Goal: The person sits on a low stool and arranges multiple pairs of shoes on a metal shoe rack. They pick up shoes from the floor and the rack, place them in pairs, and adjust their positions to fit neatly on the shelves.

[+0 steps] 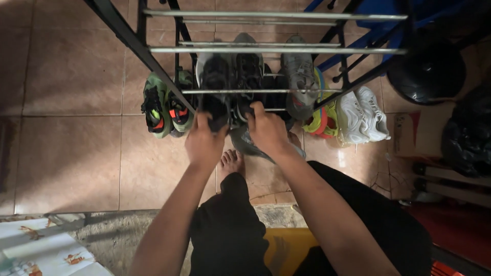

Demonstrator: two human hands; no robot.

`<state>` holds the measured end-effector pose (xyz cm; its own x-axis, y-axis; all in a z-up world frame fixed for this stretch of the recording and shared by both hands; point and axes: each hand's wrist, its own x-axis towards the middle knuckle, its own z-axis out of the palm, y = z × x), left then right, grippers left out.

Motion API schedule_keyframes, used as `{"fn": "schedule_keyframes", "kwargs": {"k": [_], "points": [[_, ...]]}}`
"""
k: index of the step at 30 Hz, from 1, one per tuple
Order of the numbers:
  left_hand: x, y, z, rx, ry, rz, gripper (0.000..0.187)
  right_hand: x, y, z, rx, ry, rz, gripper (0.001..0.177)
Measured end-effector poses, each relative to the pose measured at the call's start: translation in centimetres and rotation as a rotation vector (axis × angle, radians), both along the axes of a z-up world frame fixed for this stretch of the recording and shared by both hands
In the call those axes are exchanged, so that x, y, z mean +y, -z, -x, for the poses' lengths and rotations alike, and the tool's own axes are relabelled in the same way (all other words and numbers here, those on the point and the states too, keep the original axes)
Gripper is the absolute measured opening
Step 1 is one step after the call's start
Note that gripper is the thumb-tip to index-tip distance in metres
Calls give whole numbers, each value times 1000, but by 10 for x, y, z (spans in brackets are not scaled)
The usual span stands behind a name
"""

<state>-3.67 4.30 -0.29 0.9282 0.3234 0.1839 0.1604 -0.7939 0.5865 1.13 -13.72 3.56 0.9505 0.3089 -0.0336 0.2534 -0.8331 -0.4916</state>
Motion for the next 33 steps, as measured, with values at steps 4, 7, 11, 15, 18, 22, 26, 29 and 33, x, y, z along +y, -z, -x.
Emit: {"fn": "schedule_keyframes", "kwargs": {"k": [4, 7, 11, 15, 18, 22, 26, 29, 33], "points": [[1, 12, -20, 35, -43, 21, 56, 3, 2, 0, 31, 3, -4, 25], [7, 15, -32, 99, -46, 99, 51, 5, 8, -1, 7, -7, -11, 28], [12, 20, -41, 90, 15, 139, 50, 8, 14, -6, -32, -26, 16, 28], [8, 5, -38, 139, 15, 152, 58, 12, 6, -7, 5, -28, -43, 29], [0, -24, -28, 155, 24, 127, 83, 12, -21, -6, 85, -101, -29, 49], [-9, -73, -1, 145, 24, 132, 99, 1, -36, 7, 128, -70, -4, 72], [-1, -100, 18, 479, 190, 84, 88, -22, -49, 31, 87, -60, 38, 71], [-6, -135, 28, 712, 481, 25, 83, -44, -60, 51, 105, -104, -9, 49], [-31, -181, 41, 785, 816, 58, 104, -66, -94, 81, 53, -307, -13, 26]]}}
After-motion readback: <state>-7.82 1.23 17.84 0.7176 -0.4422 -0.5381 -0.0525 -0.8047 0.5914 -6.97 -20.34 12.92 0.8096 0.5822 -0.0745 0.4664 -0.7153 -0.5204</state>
